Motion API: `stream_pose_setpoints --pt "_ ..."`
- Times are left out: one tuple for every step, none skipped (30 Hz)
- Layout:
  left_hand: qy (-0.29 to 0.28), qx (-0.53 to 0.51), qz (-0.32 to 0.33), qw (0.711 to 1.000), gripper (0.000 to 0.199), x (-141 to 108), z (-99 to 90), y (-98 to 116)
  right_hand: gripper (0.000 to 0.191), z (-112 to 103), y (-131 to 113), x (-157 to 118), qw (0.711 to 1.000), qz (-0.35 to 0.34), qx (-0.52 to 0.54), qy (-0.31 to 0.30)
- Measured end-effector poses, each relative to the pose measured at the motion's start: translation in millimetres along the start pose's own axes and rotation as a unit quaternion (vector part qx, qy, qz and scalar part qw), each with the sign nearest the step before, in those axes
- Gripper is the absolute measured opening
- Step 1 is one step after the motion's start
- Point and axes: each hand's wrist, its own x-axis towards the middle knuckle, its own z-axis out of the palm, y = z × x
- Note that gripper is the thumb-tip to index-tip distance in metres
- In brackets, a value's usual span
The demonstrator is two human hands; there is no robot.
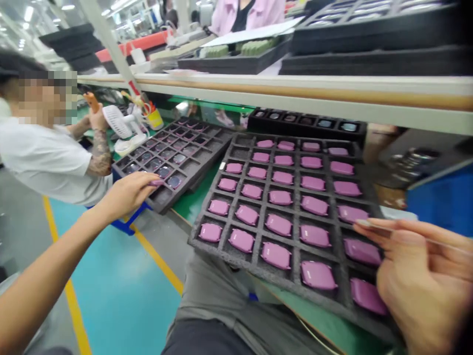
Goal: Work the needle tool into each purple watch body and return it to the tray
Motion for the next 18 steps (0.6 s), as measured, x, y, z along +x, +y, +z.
stream_pose_setpoints --pt "0.043 -0.035 -0.009 0.998 0.035 9 -2.5 15 0.027 4 -8 -2 1.0 -0.007 -0.011 0.006" --pt "0.07 -0.079 -0.011 0.994 0.032 21 -0.7 36 0.027 7 -13 -2 1.0 -0.019 -0.016 0.008" --pt "0.073 -0.133 -0.011 0.988 0.031 36 5.8 61 0.027 8 -16 -2 0.999 -0.033 -0.021 0.004" --pt "0.062 -0.197 -0.005 0.978 0.031 54 16.5 90 0.026 9 -16 -1 0.999 -0.046 -0.019 -0.002" --pt "0.037 -0.282 0.01 0.959 0.032 72 30.3 123 0.025 10 -16 0 0.998 -0.059 -0.018 -0.01" --pt "0.009 -0.383 0.018 0.923 0.034 90 45.7 156 0.024 9 -14 1 0.997 -0.07 -0.015 -0.016" --pt "-0.045 -0.469 0.02 0.882 0.035 107 61.3 188 0.023 9 -13 3 0.997 -0.079 -0.01 -0.02" --pt "-0.094 -0.527 0.015 0.844 0.033 121 75.9 218 0.021 8 -12 5 0.996 -0.087 -0.004 -0.026" --pt "-0.129 -0.564 0.01 0.815 0.03 131 88.5 243 0.02 8 -12 7 0.995 -0.094 0.006 -0.031" --pt "-0.162 -0.589 0.005 0.792 0.027 138 98.8 262 0.018 8 -11 9 0.994 -0.099 0.015 -0.037" --pt "-0.184 -0.604 0.003 0.776 0.025 142 106.6 276 0.016 9 -11 11 0.993 -0.101 0.024 -0.047" --pt "-0.2 -0.614 0.003 0.764 0.025 144 112.0 284 0.015 10 -11 13 0.993 -0.103 0.031 -0.054" --pt "-0.209 -0.622 0.003 0.755 0.027 144 115.5 287 0.014 10 -11 15 0.992 -0.103 0.033 -0.062" --pt "-0.216 -0.628 0.004 0.748 0.03 144 117.5 287 0.013 10 -10 16 0.992 -0.104 0.032 -0.069" --pt "-0.219 -0.632 0.006 0.743 0.034 142 118.5 285 0.013 10 -10 17 0.991 -0.105 0.027 -0.075" --pt "-0.22 -0.634 0.006 0.741 0.038 141 119.1 283 0.013 10 -10 18 0.991 -0.105 0.021 -0.08" --pt "-0.22 -0.635 0.006 0.74 0.04 140 119.7 282 0.014 9 -9 17 0.991 -0.103 0.017 -0.084" --pt "-0.218 -0.637 0.007 0.74 0.042 138 120.4 281 0.014 9 -9 17 0.991 -0.101 0.016 -0.086"
